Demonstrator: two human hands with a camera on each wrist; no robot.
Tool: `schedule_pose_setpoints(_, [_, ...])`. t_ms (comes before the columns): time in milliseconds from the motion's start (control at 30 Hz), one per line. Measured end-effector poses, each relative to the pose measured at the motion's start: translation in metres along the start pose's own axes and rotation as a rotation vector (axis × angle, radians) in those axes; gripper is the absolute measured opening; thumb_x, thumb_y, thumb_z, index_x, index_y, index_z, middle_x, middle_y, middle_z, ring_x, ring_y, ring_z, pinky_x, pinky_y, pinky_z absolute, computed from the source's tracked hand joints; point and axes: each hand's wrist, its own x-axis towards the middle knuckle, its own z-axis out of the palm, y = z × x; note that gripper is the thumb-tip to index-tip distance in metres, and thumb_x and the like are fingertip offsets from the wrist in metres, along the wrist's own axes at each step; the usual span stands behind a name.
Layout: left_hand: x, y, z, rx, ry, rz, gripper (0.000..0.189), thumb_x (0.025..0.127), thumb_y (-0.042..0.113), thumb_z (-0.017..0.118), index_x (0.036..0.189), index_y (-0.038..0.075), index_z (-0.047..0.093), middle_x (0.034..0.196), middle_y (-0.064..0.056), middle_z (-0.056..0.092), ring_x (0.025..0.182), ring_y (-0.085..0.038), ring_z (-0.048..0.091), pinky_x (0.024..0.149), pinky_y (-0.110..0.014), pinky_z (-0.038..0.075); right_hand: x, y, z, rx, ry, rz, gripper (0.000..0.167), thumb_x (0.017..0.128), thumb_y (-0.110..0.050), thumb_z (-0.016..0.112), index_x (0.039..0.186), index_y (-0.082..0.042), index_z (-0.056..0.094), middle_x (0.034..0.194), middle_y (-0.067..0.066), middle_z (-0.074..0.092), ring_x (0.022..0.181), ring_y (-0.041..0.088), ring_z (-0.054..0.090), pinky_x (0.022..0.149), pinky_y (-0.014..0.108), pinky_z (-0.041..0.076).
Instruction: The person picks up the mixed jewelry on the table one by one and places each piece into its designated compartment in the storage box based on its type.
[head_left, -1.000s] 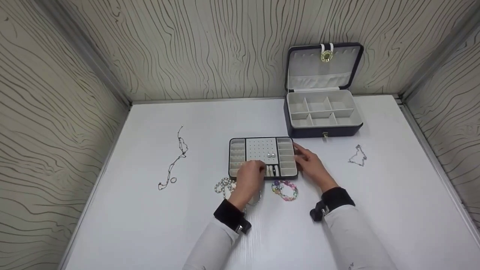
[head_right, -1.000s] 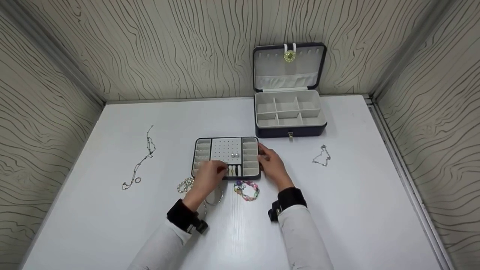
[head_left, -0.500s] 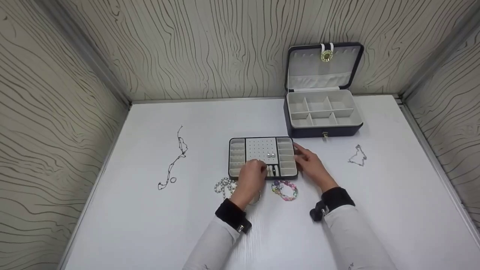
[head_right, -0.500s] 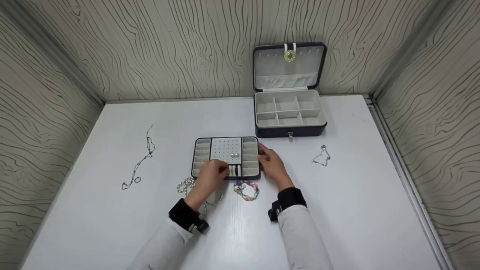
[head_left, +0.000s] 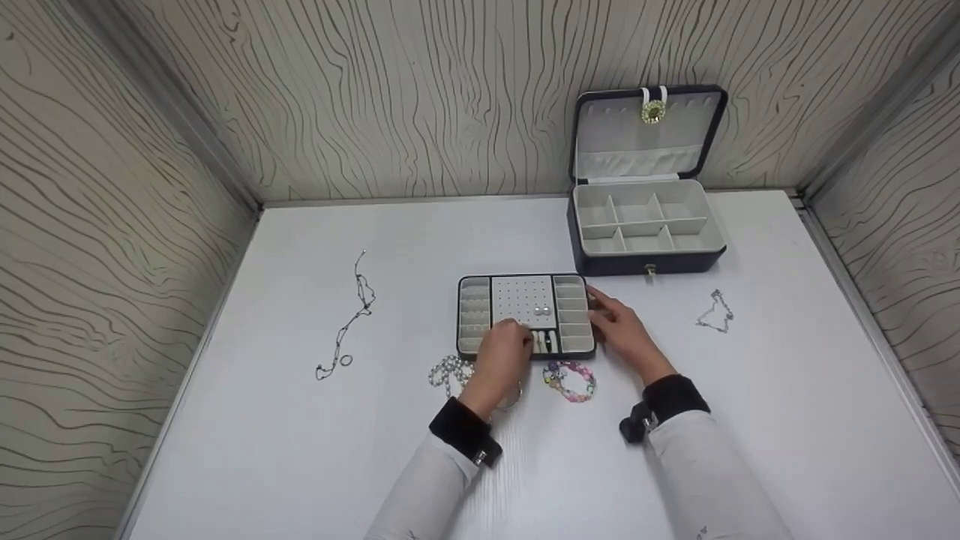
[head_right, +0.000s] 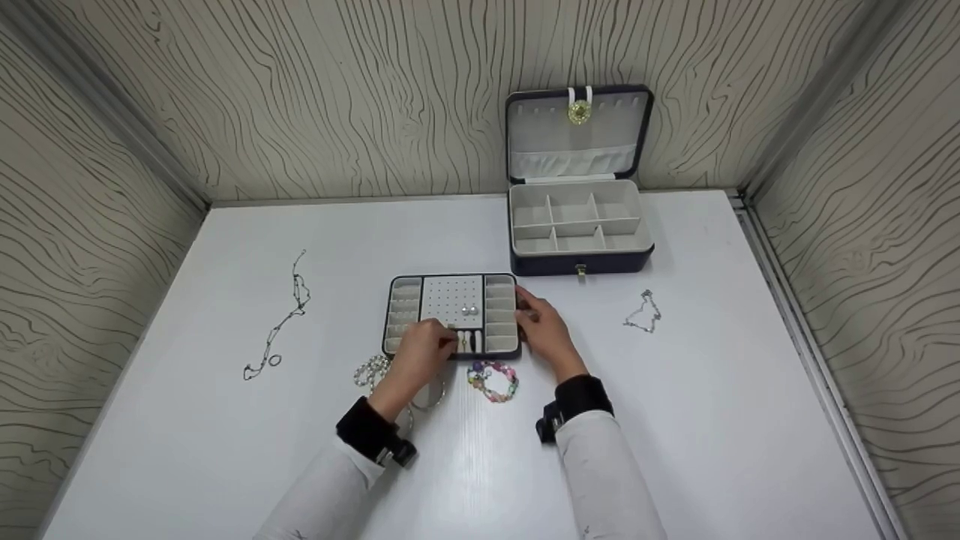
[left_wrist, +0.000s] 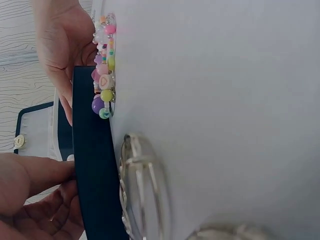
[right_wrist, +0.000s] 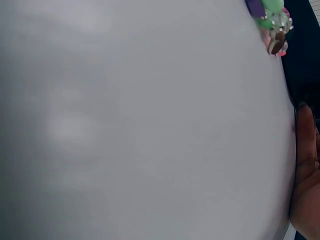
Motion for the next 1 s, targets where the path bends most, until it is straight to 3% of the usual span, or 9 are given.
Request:
schedule_pose_setpoints(200, [0.001,0.0,0.002,0.02,-0.008,0.025,0.018,0.083,-0.001,0.068,0.069,0.009,0.072,0.07,0.0,0.056,0.065,-0.015,0.056,0.058,-0.023,0.049,-0.001,0.0,-0.001,-0.026,0.001,0.002,0.051,0.102,-0.012,0.051,0.151,-0.011,0.038,0.129,0.022,0.052,0.106,0.031,0.055,0.089,0.039,0.044])
schedule_pose_setpoints(433, [0.001,-0.002,0.003,0.018,-0.016,0.056,0.016,0.086,-0.001,0.066,0.074,0.007,0.073,0.073,0.0,0.057,0.066,-0.014,0.056,0.059,-0.02,0.049,-0.001,0.0,-0.001,-0.029,0.006,-0.003,0.05,0.102,-0.013,0.051,0.15,-0.011,0.04,0.127,0.021,0.053,0.101,0.03,0.054,0.084,0.036,0.044])
schedule_pose_setpoints(667, [-0.001,-0.006,-0.002,0.053,-0.065,0.122,0.013,0.089,0.001,0.065,0.08,0.006,0.073,0.075,0.0,0.056,0.069,-0.015,0.056,0.063,-0.024,0.051,-0.001,0.0,0.0,0.005,-0.013,0.001,0.05,0.103,-0.014,0.05,0.151,-0.01,0.037,0.129,0.021,0.051,0.106,0.029,0.053,0.085,0.034,0.045])
schedule_pose_setpoints(833, [-0.006,-0.011,-0.01,-0.026,-0.085,0.102,0.013,0.089,0.0,0.064,0.092,0.005,0.075,0.083,-0.001,0.06,0.075,-0.015,0.06,0.067,-0.022,0.052,-0.001,0.001,0.0,0.012,-0.01,0.0,0.05,0.103,-0.012,0.05,0.151,-0.011,0.038,0.13,0.022,0.051,0.103,0.029,0.053,0.083,0.033,0.046])
schedule_pose_setpoints(1000, [-0.015,-0.024,-0.028,-0.084,-0.022,0.066,0.02,0.088,0.002,0.068,0.107,0.001,0.072,0.101,-0.006,0.062,0.091,-0.02,0.063,0.079,-0.028,0.054,-0.001,0.001,0.0,0.024,-0.001,-0.008,0.05,0.102,-0.011,0.051,0.151,-0.01,0.039,0.13,0.023,0.051,0.103,0.029,0.054,0.082,0.032,0.046])
